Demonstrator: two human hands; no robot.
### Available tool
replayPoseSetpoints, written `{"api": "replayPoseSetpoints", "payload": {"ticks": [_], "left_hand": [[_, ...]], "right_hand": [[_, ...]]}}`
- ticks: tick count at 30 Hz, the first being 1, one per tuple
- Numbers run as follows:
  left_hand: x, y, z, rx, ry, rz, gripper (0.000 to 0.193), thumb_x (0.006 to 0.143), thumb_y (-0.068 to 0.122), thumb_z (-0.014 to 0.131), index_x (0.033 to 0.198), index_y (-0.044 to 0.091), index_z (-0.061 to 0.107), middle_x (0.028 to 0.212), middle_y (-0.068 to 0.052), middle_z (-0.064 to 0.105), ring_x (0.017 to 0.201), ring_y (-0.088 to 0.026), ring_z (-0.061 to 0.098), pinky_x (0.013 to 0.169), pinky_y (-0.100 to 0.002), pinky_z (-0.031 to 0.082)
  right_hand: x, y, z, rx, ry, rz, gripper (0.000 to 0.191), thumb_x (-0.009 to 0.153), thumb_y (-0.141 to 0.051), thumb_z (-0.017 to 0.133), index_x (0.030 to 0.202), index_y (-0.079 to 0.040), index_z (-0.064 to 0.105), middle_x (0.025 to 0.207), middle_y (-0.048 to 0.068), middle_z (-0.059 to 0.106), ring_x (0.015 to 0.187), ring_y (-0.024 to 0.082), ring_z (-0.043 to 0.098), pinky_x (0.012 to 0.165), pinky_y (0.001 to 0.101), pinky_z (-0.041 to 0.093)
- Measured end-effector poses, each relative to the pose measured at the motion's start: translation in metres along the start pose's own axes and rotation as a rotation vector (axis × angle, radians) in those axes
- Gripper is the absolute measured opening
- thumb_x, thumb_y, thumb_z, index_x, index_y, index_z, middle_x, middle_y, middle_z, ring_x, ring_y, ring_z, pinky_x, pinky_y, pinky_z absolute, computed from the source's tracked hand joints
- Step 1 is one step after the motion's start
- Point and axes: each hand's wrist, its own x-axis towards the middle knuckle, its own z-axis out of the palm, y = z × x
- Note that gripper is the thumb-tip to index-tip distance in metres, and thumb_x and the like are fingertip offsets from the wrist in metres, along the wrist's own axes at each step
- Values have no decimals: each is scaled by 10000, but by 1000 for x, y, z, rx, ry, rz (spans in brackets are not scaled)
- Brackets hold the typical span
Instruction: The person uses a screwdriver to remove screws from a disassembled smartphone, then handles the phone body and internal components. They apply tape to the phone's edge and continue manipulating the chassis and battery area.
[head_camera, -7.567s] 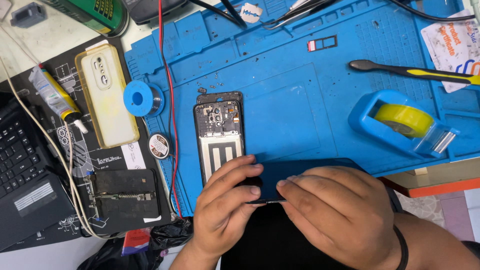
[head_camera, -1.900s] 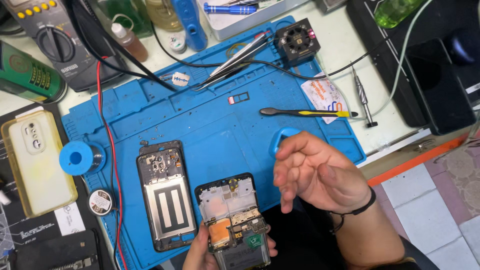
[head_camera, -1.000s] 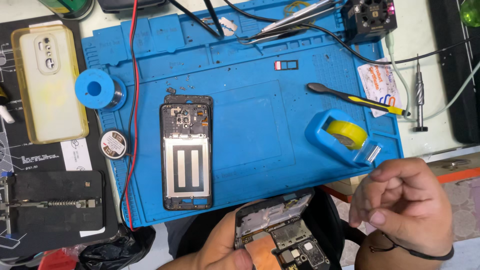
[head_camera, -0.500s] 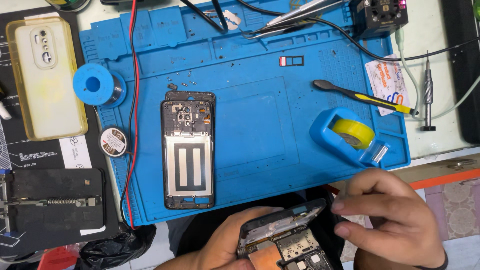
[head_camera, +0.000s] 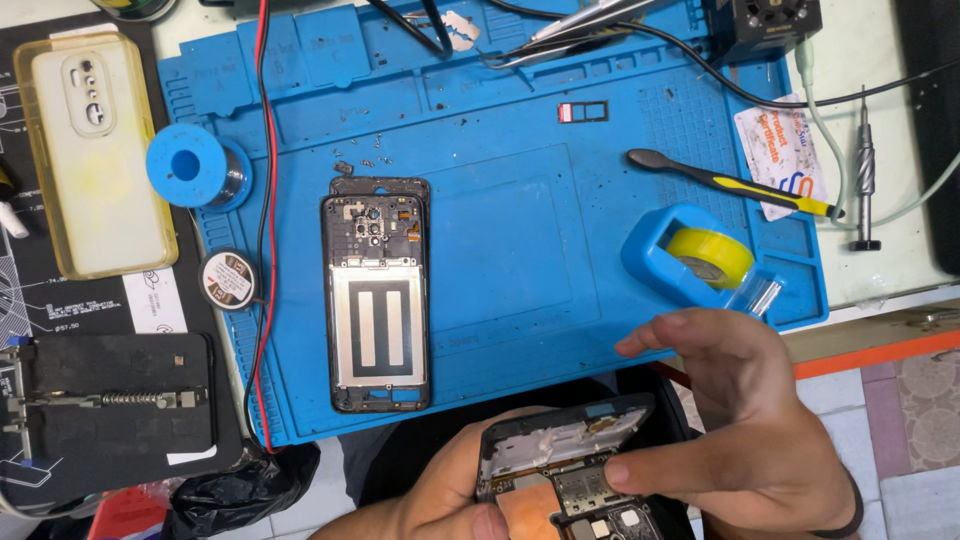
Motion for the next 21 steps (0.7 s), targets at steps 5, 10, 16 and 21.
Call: {"api": "replayPoseSetpoints", "payload": {"ticks": [5,10,16,21], "left_hand": [[0,-5,1,-42,1,17,794,1083,457,599,1619,-49,305,1602,-205,480,1449,-262,496,1257,-445,391],[1,-1,5,-160,21,-2,800,1069,429,604,1619,-43,265,1611,-214,438,1470,-279,467,1266,-464,376],[3,-1,9,-248,50,-11,813,1052,396,609,1618,-36,217,1620,-226,388,1495,-300,433,1278,-486,357],[-4,-6,5,-285,100,-6,862,1030,396,613,1639,-20,166,1643,-241,336,1507,-321,399,1269,-502,324]], "right_hand": [[-13,11,-2,58,33,-82,193,789,-4,838,938,-114,786,1419,132,397,1384,309,464,1152,549,488],[-28,24,-19,112,57,3,103,819,-49,796,886,6,740,1340,172,459,1315,354,555,1133,547,512],[-31,35,-25,204,123,-73,86,892,-82,743,853,-20,699,1166,168,574,1094,282,641,1010,465,542],[-29,30,-9,77,251,-30,184,798,3,812,934,17,688,1136,146,577,1013,286,666,957,452,576]]}}
